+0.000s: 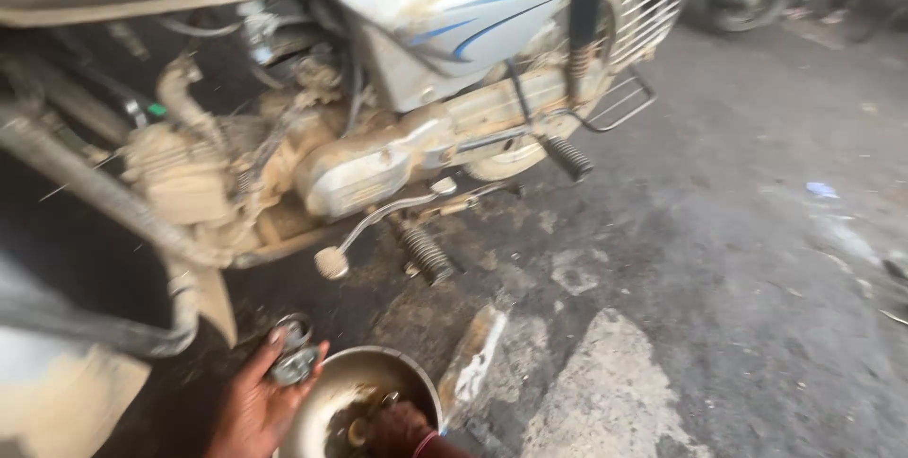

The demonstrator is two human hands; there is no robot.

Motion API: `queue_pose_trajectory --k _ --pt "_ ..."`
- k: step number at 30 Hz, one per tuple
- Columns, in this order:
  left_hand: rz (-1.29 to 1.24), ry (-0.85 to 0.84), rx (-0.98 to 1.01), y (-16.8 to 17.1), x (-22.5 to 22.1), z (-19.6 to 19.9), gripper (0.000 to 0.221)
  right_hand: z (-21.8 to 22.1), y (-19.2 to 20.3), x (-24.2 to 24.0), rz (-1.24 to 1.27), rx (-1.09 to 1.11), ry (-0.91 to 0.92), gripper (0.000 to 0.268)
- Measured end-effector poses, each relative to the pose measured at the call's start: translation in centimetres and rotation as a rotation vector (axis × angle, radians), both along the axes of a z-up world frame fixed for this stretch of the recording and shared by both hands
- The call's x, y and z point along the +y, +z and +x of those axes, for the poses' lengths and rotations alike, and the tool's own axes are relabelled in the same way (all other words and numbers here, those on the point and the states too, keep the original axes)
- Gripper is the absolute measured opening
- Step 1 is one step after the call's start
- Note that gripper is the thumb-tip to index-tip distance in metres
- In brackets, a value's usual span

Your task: Cleaning and inspecting the internal components of a motorcycle carburetor using fuel and a screwdriver.

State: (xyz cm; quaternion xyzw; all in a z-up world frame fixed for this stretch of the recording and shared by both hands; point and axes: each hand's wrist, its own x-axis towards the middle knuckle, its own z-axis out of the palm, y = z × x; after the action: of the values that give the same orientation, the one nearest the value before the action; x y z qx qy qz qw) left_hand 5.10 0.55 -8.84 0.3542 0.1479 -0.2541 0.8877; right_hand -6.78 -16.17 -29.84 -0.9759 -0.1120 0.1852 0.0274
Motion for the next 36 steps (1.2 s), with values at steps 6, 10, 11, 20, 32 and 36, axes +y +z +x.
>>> queue_pose_trajectory --k 6,10,11,20,32,36 --pt "0.094 0.059 0.022 2.6 3.6 -3.8 0.050 2.8 5.7 -0.3 0.069 0.145 0.066 0.050" --pt "0.045 0.020 -0.142 2.8 3.5 -4.2 0.044 4.3 0.2 -5.2 0.765 0.253 -0.407 0.040" --pt "0.040 0.008 -0.140 2.5 3.4 -4.1 0.044 4.0 0.0 -6.1 1.490 0.378 -0.856 0.047" --pt "-0.063 -0.034 -0.154 1.4 3.2 -4.2 0.055 -1.0 7.0 -6.0 1.246 0.173 -0.483 0.050" --pt "-0.119 0.011 -0.068 -0.1 1.0 -6.2 0.055 -2.1 7.3 -1.5 0.425 0.193 -0.568 0.035" --pt "0.013 0.023 -0.096 0.8 1.2 -6.3 0.053 0.6 4.3 -5.5 0.589 -0.139 -0.195 0.036"
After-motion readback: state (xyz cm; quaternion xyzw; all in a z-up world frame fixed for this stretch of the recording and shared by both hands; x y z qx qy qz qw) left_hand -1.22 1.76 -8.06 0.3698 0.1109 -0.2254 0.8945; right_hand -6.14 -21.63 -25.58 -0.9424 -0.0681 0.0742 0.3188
